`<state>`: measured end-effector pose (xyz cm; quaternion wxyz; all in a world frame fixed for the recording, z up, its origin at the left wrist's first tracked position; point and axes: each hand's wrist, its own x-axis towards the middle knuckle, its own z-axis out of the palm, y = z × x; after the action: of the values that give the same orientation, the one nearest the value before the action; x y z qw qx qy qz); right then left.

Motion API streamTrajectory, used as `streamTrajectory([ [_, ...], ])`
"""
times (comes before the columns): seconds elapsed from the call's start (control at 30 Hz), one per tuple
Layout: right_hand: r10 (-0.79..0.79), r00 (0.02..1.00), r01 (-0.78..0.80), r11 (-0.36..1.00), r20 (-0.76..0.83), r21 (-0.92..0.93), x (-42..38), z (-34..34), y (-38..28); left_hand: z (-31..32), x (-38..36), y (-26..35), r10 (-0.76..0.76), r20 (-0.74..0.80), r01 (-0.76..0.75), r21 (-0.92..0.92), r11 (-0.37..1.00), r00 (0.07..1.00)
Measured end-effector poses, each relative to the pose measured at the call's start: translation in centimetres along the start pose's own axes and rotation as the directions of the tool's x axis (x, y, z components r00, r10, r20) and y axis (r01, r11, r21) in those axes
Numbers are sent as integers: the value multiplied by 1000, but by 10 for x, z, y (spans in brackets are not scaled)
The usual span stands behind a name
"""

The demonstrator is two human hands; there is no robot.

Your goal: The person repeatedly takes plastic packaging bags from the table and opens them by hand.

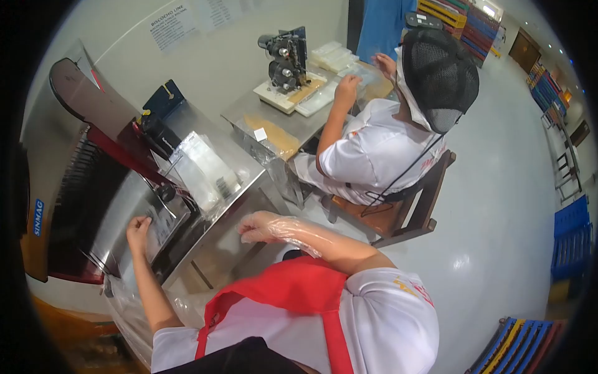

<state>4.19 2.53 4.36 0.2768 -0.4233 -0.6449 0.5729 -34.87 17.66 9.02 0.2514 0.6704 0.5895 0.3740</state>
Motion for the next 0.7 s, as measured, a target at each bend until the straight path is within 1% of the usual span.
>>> streamTrajectory([
  [0.03,7,1000,-7,1000,3,11,1,0,0,-1,-1,-4,-18,4,18,-129,991,1000],
  [0.07,17,999,-19,999,28,42,2,0,0,0,-2,-3,-48,-55,30,-284,958,997],
  [0.1,27,998,-30,997,53,72,1,-2,-8,-5,1,-2,4,-224,-52,-210,976,975],
  [0.13,124,992,-127,988,38,91,-1,-4,-17,-14,7,0,72,-382,-127,-120,985,922],
  [0.17,-16,998,21,997,-63,69,5,-6,-14,-24,3,35,140,-462,-209,-101,973,876],
  [0.2,-156,974,164,986,-162,31,11,-9,-12,-32,-6,89,204,-537,-289,-77,954,818],
  [0.23,-233,945,255,964,-230,71,2,-15,-47,-31,-17,139,369,-465,-451,-75,889,805],
  [0.27,-297,908,339,935,-295,102,-11,-22,-91,-24,-30,186,518,-394,-593,-93,800,760],
  [0.3,-403,843,428,904,-357,-10,-7,-26,-104,-12,-42,223,610,-304,-669,-152,728,732],
  [0.33,-509,763,503,855,-398,-128,-2,-27,-114,9,-54,252,635,-270,-690,-258,677,724],
  [0.37,-497,752,551,834,-433,-1,-6,-27,-129,31,-64,277,684,-182,-699,-332,634,706],
  [0.4,-481,745,592,795,-462,128,-8,-26,-139,58,-69,290,664,-143,-652,-420,631,734],
  [0.43,-476,766,581,800,-433,148,-9,-28,-139,81,-68,290,620,-102,-619,-295,728,778],
  [0.47,-408,697,615,762,-590,200,-10,-32,-138,109,-66,289,570,-128,-568,-397,721,812],
  [0.5,-312,614,653,716,-725,245,-13,-36,-137,131,-63,282,587,-133,-594,-327,735,799],
  [0.53,-228,744,592,662,-628,460,-19,-43,-127,143,-68,283,666,-72,-651,-314,691,742],
  [0.57,-160,848,493,585,-505,644,-24,-52,-114,157,-75,280,716,-55,-695,-300,653,696],
  [0.6,-169,855,488,581,-491,651,-26,-57,-106,169,-78,276,764,-30,-736,-299,608,644],
  [0.63,-198,880,462,566,-432,683,-30,-60,-97,177,-80,271,759,-30,-732,-294,615,650],
  [0.67,-226,899,436,555,-376,709,-36,-62,-89,185,-82,268,695,20,-613,-453,647,719],
  [0.7,-220,901,431,558,-375,709,-42,-62,-84,192,-83,265,631,86,-469,-594,654,771],
])
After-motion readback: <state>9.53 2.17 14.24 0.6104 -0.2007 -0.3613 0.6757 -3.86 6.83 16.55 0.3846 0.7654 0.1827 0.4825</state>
